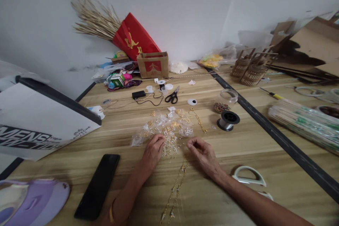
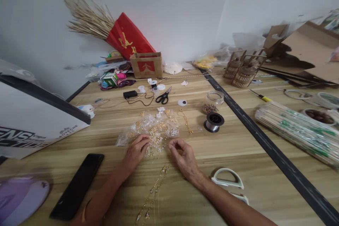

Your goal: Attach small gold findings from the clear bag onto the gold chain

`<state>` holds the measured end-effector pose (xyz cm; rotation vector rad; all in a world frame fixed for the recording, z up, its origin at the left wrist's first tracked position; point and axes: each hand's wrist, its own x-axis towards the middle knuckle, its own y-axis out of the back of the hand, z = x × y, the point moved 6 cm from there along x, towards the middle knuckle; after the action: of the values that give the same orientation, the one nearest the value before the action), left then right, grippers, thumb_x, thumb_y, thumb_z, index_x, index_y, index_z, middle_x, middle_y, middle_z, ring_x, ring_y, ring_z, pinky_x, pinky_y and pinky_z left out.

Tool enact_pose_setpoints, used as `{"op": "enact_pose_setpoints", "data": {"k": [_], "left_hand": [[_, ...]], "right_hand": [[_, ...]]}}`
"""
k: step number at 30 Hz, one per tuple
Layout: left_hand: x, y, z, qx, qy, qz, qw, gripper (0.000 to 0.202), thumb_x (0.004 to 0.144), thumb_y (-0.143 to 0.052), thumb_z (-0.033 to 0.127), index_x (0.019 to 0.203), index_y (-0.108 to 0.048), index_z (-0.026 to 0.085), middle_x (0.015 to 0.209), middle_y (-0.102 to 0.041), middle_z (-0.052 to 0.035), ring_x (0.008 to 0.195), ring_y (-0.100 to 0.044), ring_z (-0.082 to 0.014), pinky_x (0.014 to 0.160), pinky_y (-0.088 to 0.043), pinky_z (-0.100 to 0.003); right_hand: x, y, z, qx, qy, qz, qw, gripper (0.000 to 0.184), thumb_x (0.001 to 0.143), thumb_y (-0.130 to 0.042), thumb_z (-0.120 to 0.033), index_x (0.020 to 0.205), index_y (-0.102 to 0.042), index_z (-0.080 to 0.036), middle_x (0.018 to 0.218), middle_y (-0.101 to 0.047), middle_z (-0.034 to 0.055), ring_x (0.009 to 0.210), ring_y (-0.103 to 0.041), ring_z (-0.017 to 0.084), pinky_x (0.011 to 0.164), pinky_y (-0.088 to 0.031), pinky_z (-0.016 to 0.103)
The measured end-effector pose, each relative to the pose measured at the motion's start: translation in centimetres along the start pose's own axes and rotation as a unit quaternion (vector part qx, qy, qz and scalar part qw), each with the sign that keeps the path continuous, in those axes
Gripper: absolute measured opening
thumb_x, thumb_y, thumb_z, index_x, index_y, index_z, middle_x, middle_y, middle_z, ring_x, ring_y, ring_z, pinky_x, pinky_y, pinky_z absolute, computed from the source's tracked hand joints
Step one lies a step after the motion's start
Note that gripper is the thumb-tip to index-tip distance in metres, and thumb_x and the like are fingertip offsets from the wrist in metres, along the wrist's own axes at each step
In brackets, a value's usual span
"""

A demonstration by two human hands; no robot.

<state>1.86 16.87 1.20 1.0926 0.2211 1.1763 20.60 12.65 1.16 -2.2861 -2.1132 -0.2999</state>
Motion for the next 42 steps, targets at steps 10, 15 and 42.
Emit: {"op": "enact_pose_setpoints", "data": {"k": [10, 15, 42], "left_hand": [[0.6, 1.0, -0.2, -0.061, 0.002, 0.032, 0.998, 0.016, 0.082, -0.051, 0.011, 0.084, -0.066, 0.016, 0.09, -0.067, -0.0075, 0.086, -0.063, -0.0177, 0.078, -0.05, -0.031], [1.0, 1.1, 0.6, -0.061, 0.009, 0.013, 0.998, 0.017, 0.083, -0.051, 0.012, 0.083, -0.067, 0.017, 0.084, -0.07, -0.006, 0.079, -0.064, -0.0166, 0.075, -0.051, -0.03], [3.8, -1.6, 2.7, 0.13, -0.059, -0.098, 0.985, 0.021, 0.089, -0.047, 0.018, 0.077, -0.065, 0.017, 0.074, -0.059, -0.0038, 0.075, -0.055, -0.018, 0.071, -0.044, -0.029]], "right_hand": [[0.1, 0.1, -0.2, 0.003, 0.006, 0.006, 1.0, 0.026, 0.082, -0.053, -0.041, 0.072, -0.055, -0.017, 0.068, -0.054, 0.0015, 0.066, -0.051, 0.015, 0.061, -0.042, 0.024], [0.0, 0.1, -0.2, 0.003, 0.008, 0.005, 1.0, 0.025, 0.083, -0.052, -0.039, 0.073, -0.055, -0.017, 0.069, -0.056, 0.002, 0.067, -0.052, 0.015, 0.061, -0.043, 0.024], [0.0, 0.1, -0.3, -0.006, 0.04, 0.003, 0.999, 0.025, 0.084, -0.051, -0.039, 0.074, -0.056, -0.017, 0.069, -0.056, 0.0014, 0.068, -0.053, 0.016, 0.062, -0.043, 0.024]]}}
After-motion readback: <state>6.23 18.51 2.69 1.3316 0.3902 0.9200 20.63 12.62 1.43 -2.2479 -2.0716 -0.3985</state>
